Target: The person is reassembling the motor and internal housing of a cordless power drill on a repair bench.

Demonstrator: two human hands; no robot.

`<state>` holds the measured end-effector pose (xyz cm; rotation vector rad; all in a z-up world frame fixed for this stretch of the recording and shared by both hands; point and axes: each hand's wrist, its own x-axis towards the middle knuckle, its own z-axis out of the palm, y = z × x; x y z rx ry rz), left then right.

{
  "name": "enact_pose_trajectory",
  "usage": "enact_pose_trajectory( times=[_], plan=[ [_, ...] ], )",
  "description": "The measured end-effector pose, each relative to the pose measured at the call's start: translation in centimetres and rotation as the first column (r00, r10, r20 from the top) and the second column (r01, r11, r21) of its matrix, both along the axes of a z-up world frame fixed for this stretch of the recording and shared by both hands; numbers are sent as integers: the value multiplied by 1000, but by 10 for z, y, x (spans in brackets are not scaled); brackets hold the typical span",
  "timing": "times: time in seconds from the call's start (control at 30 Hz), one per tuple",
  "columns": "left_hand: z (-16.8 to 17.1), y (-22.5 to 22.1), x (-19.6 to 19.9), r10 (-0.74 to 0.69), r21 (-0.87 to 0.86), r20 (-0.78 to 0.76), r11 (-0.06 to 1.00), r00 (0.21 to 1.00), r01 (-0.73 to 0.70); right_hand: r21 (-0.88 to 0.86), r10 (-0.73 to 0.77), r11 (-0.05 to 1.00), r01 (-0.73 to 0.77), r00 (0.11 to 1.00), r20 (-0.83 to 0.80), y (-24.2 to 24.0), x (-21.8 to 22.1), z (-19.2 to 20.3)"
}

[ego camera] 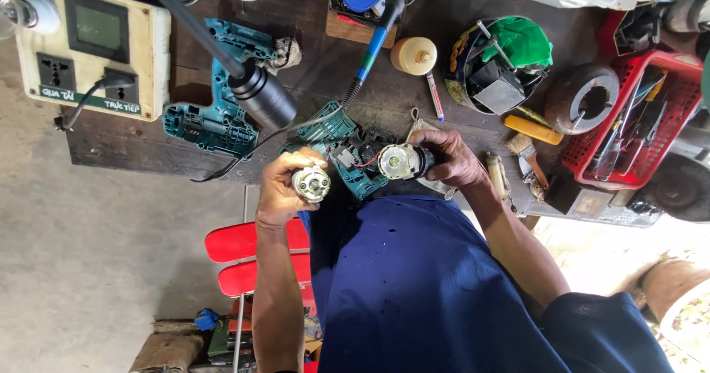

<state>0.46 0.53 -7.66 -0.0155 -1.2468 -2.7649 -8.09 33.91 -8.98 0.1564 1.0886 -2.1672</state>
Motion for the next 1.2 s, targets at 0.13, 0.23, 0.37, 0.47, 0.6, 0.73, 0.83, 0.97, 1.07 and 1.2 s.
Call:
enact_pose_trajectory(
  times=[0.13, 0.23, 0.37, 0.47, 0.6, 0.73, 0.83, 0.97, 1.07, 1.2],
  plan=[
    [-4, 1, 3, 13, -8, 4, 1000, 1000, -13, 40, 23, 999, -22, 1000, -11, -6, -3, 8],
    [-4, 1, 2, 12, -6, 4, 1000, 1000, -12, 59, 11, 998, -11, 1000, 3, -10, -5, 13],
    [-1, 3, 2, 15, -8, 6, 1000, 1000, -15, 73, 0, 997, -1, 1000, 12, -7, 0, 9],
    [-2, 3, 3, 14, -5, 9, 1000, 1000, -14, 120, 56, 991, -54, 998, -15, -5, -1, 11],
    [-3, 4, 3, 24, -12, 8, 1000, 1000, -24, 134, 78, 988, -73, 997, -27, -7, -2, 15],
    [-4, 5, 3, 22, -5, 12, 1000, 1000, -22, 141, 84, 987, -80, 996, -25, 0, 2, 5],
    [-6, 4, 4, 17, -4, -6, 1000, 1000, -17, 138, 90, 987, -82, 995, -51, 0, 4, 3],
    [2, 4, 0, 11, -36, 7, 999, 1000, -11, 169, 129, 979, -116, 989, -68, -15, -6, 26],
    [17, 6, -6, -20, -48, 9, 999, 1000, 21, 164, 139, 979, -124, 987, -84, -22, -8, 35],
    [29, 8, -12, -58, -34, 27, 998, 998, 59, 184, 162, 973, -140, 981, -110, -20, -7, 31]
  ],
)
